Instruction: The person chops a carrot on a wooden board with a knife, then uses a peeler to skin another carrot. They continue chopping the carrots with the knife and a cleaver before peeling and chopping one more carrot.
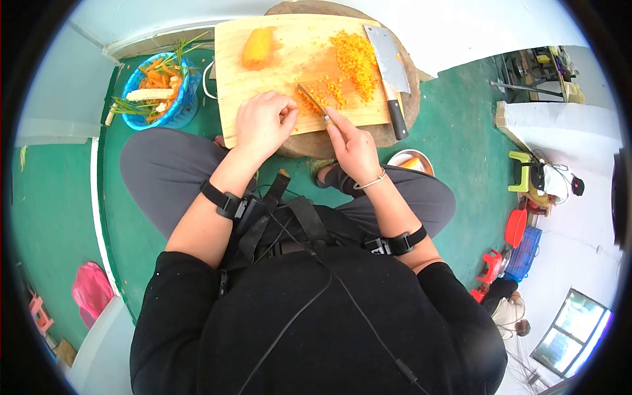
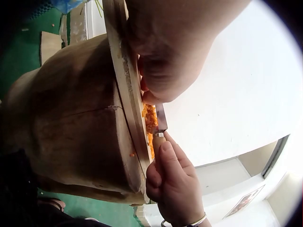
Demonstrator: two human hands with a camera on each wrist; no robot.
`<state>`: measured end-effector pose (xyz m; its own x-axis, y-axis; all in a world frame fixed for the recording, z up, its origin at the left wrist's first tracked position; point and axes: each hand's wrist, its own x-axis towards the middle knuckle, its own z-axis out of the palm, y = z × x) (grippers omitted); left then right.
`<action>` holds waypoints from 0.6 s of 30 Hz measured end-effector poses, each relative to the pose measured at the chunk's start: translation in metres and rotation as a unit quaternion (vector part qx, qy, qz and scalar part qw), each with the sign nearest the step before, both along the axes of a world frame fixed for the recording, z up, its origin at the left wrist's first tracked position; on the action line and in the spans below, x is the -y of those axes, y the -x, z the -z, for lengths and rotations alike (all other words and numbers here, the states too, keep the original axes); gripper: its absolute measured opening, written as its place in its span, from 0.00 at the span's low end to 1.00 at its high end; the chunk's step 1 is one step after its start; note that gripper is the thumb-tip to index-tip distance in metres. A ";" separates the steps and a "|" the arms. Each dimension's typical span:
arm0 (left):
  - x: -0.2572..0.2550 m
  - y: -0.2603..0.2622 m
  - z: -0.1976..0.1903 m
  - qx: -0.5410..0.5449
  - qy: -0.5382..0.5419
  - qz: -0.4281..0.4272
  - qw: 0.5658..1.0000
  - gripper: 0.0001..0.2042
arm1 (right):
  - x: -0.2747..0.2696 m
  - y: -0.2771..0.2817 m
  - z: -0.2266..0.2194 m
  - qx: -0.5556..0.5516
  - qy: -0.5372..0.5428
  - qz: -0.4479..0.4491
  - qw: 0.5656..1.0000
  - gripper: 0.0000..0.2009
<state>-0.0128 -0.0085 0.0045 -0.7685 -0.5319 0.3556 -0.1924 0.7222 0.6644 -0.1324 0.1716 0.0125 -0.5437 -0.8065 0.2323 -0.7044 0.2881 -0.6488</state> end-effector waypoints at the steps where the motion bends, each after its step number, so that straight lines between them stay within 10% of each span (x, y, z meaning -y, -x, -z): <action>1: 0.000 0.000 0.000 0.002 -0.004 0.000 1.000 0.03 | 0.000 -0.001 0.000 -0.009 0.016 -0.003 1.000 0.18; 18: -0.002 -0.002 0.001 -0.009 -0.039 -0.017 0.999 0.03 | -0.002 -0.010 -0.008 0.059 -0.010 -0.006 0.998 0.18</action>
<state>-0.0107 -0.0068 0.0035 -0.7438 -0.5842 0.3249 -0.2036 0.6609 0.7223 -0.1222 0.1738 0.0203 -0.5563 -0.8173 0.1502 -0.6264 0.2936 -0.7221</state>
